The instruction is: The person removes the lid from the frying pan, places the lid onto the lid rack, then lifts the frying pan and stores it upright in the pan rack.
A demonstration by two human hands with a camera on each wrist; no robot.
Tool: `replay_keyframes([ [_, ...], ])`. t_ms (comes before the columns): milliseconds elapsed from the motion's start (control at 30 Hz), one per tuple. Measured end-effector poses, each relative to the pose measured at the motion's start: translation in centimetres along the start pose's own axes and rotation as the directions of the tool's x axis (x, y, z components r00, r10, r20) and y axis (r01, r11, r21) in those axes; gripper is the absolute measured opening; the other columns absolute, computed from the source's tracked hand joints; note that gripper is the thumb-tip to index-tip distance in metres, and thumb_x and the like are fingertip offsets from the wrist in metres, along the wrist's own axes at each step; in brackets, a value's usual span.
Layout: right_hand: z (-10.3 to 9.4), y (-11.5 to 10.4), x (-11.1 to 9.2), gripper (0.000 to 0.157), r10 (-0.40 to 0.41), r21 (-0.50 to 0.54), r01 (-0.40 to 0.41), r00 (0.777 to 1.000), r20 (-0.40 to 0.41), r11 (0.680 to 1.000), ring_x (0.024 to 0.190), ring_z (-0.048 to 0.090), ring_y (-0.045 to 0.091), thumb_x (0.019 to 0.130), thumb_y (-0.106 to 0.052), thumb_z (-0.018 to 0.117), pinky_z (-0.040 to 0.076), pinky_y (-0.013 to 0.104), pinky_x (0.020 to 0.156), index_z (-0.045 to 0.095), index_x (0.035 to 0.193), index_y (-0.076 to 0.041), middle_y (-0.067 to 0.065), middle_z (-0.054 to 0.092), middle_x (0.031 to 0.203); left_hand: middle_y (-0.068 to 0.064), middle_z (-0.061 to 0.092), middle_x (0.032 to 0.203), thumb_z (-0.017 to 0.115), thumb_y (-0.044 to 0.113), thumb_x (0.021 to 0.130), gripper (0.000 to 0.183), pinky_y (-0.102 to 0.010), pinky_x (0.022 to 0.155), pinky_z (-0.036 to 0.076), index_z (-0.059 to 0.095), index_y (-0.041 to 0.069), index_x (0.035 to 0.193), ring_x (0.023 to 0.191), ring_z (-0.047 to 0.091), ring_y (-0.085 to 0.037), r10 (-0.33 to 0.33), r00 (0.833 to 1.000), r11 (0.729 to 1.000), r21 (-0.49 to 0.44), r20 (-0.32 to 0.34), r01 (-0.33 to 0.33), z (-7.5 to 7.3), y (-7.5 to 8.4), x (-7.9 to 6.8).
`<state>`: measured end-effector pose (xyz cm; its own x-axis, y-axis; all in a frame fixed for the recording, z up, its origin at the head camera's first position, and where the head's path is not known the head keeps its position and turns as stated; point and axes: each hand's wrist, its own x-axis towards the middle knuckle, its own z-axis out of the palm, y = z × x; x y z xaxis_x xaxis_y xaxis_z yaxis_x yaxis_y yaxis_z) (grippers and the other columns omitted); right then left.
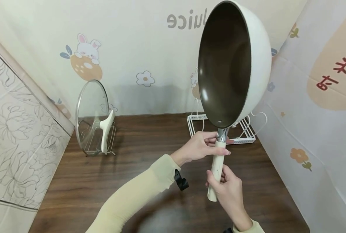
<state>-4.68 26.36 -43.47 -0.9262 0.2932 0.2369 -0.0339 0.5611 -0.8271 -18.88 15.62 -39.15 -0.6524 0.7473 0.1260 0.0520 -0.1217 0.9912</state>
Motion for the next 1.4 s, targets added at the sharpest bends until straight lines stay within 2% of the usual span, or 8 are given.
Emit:
replay_keyframes([
  [200,0.9,1.4,0.2,0.013,-0.026,-0.069,0.023,0.998,-0.051,0.997,0.054,0.065,-0.005,0.092,-0.002,0.072,0.055,0.012,0.052,0.065,0.102,0.001,0.007,0.073,0.065,0.003,0.081,0.112,0.082,0.015,0.089,0.030,-0.015,0.088,0.058,0.073,0.013,0.118,0.096,0.074,0.004,-0.044,0.999,0.999,0.018,0.024,0.044,0.0,-0.8,0.6],
  [400,1.4,2.4,0.2,0.012,-0.006,-0.080,-0.001,0.996,-0.086,0.997,0.052,0.064,-0.005,0.091,-0.004,0.073,0.053,0.011,0.051,0.066,0.100,0.001,0.004,0.072,0.063,-0.001,0.082,0.106,0.081,0.012,0.090,0.024,-0.016,0.088,0.057,0.070,0.011,0.111,0.094,0.075,0.001,-0.067,0.996,0.998,-0.013,0.065,0.068,-0.1,-1.8,1.1],
  [767,2.3,3.6,0.0,0.012,-0.009,-0.104,-0.002,0.994,-0.110,0.995,0.049,0.062,-0.006,0.089,-0.003,0.075,0.051,0.010,0.050,0.069,0.099,-0.001,-0.001,0.069,0.058,-0.004,0.082,0.103,0.079,0.011,0.091,0.019,-0.016,0.090,0.058,0.070,0.008,0.108,0.091,0.076,-0.001,-0.116,0.990,0.992,-0.045,0.074,0.120,-0.8,-4.4,1.3],
  [867,2.5,3.7,-0.1,0.011,0.007,-0.092,-0.016,0.995,-0.103,0.996,0.049,0.062,-0.005,0.089,-0.003,0.074,0.052,0.012,0.049,0.069,0.098,-0.001,0.000,0.069,0.058,-0.009,0.082,0.103,0.078,0.009,0.092,0.020,-0.019,0.088,0.060,0.070,0.006,0.109,0.090,0.078,-0.007,-0.135,0.988,0.985,-0.096,0.069,0.142,-0.8,-5.0,1.2],
  [1000,2.9,3.9,-0.3,0.010,0.036,-0.087,-0.044,0.995,-0.093,0.995,0.048,0.063,-0.004,0.090,-0.005,0.074,0.052,0.012,0.049,0.070,0.098,-0.002,0.001,0.070,0.059,-0.019,0.079,0.108,0.077,0.004,0.091,0.024,-0.021,0.086,0.062,0.069,0.003,0.115,0.101,0.079,-0.030,-0.143,0.987,0.974,-0.167,0.069,0.153,-0.9,-5.8,1.1],
  [1100,2.9,4.3,-0.4,0.010,0.039,-0.092,-0.047,0.995,-0.096,0.995,0.048,0.062,-0.005,0.089,-0.006,0.075,0.052,0.011,0.049,0.070,0.097,-0.002,0.002,0.070,0.059,-0.020,0.079,0.108,0.076,0.003,0.092,0.026,-0.023,0.086,0.063,0.068,0.004,0.117,0.105,0.076,-0.036,-0.141,0.987,0.971,-0.181,0.077,0.153,-0.8,-6.4,1.2],
  [1267,3.3,4.6,-0.8,0.011,0.050,-0.065,-0.057,0.994,-0.093,0.996,0.047,0.062,-0.005,0.089,-0.005,0.075,0.052,0.012,0.047,0.071,0.099,-0.001,0.005,0.072,0.062,-0.010,0.081,0.103,0.077,0.006,0.092,0.021,-0.023,0.086,0.063,0.069,0.008,0.112,0.096,0.080,-0.022,-0.161,0.984,0.975,-0.143,0.077,0.171,-0.9,-7.2,1.1],
  [1400,4.3,4.9,-1.2,0.012,0.081,-0.033,-0.083,0.994,-0.070,0.996,0.047,0.063,-0.003,0.090,-0.003,0.074,0.054,0.014,0.047,0.071,0.100,0.001,0.010,0.074,0.066,-0.013,0.081,0.105,0.077,0.005,0.092,0.018,-0.024,0.086,0.063,0.070,0.004,0.109,0.093,0.080,-0.018,-0.168,0.983,0.975,-0.133,0.076,0.177,-1.4,-7.9,0.6],
])
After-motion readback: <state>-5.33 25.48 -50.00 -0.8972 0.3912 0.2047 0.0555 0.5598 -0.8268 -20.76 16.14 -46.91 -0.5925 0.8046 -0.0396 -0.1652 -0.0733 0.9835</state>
